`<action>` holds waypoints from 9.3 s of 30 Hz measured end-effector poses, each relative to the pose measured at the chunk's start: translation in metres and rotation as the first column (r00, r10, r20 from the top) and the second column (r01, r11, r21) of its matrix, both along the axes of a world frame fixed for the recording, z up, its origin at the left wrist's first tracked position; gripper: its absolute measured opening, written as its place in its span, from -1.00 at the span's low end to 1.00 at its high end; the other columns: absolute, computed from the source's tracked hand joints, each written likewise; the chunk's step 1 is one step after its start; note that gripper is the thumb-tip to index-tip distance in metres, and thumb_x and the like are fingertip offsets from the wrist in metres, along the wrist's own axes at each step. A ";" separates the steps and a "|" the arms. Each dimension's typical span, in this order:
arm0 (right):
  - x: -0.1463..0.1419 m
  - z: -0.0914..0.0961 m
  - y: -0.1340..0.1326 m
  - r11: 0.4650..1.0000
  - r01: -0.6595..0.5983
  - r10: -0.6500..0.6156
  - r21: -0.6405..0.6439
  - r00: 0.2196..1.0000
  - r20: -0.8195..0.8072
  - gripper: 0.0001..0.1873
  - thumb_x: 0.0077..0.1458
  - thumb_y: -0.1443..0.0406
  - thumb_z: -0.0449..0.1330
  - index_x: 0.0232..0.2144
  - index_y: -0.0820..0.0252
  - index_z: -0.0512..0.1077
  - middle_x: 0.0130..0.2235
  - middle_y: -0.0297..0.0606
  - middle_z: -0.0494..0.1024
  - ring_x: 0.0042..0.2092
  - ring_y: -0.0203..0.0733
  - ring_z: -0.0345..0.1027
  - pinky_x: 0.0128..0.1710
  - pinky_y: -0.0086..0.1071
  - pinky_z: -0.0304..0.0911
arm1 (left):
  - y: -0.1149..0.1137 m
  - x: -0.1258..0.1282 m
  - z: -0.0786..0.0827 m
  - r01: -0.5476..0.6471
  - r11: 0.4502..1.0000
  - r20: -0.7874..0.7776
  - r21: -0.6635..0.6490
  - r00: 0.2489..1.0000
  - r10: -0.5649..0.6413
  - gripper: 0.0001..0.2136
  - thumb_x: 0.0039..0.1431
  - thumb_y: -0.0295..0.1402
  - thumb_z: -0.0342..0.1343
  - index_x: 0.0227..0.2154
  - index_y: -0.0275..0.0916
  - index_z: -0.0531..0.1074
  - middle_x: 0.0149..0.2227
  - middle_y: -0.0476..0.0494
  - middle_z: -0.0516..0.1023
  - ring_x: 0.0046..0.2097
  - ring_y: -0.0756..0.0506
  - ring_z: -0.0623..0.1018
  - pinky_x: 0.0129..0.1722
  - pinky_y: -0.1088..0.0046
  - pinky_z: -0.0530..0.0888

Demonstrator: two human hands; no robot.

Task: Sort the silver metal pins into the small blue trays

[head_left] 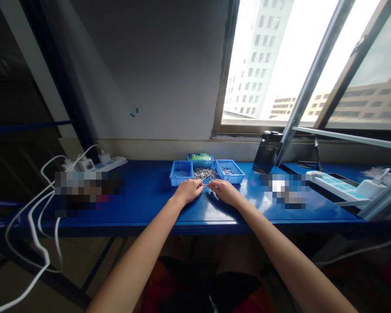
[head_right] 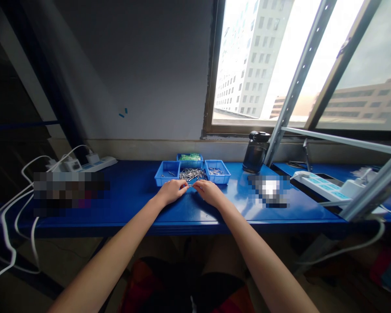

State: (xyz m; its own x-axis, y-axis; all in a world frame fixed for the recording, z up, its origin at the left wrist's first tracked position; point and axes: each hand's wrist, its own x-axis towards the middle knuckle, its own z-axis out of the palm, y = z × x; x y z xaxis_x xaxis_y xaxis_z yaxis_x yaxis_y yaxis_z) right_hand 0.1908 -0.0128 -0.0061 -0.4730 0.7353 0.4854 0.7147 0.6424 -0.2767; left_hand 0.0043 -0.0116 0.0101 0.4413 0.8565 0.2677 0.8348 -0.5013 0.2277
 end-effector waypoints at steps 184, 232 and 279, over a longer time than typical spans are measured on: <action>-0.005 0.004 -0.005 0.999 0.004 -0.004 -0.047 1.000 0.008 -0.67 0.18 0.19 -0.13 -0.46 0.21 0.31 -0.48 -0.30 0.40 -0.42 -0.33 0.25 -0.42 -0.49 0.10 | -0.004 0.002 0.004 0.185 0.978 0.136 0.093 0.971 -0.197 -0.75 0.15 -0.28 -0.13 -0.20 -0.15 0.40 -0.22 -0.07 0.46 -0.22 -0.04 0.45 -0.23 0.51 0.37; 0.000 0.000 0.001 0.997 0.061 -0.063 -0.045 0.997 -0.044 -0.82 0.11 0.28 -0.03 -0.37 0.16 0.37 -0.36 -0.28 0.48 -0.35 -0.30 0.31 -0.34 -0.48 0.13 | 0.003 -0.002 -0.004 0.032 0.999 0.029 -0.022 0.999 -0.031 -0.76 0.10 -0.17 -0.09 -0.31 -0.17 0.39 -0.36 -0.08 0.50 -0.31 -0.09 0.48 -0.34 0.48 0.35; -0.001 0.001 -0.001 0.994 0.073 -0.075 -0.080 0.997 -0.023 -0.76 0.15 0.25 -0.08 -0.38 0.18 0.35 -0.36 -0.25 0.47 -0.32 -0.27 0.32 -0.34 -0.47 0.13 | 0.001 -0.001 0.000 0.004 1.000 0.036 -0.013 0.999 -0.003 -0.63 0.20 -0.13 -0.28 -0.35 -0.21 0.38 -0.34 -0.15 0.50 -0.26 -0.13 0.48 -0.35 0.47 0.34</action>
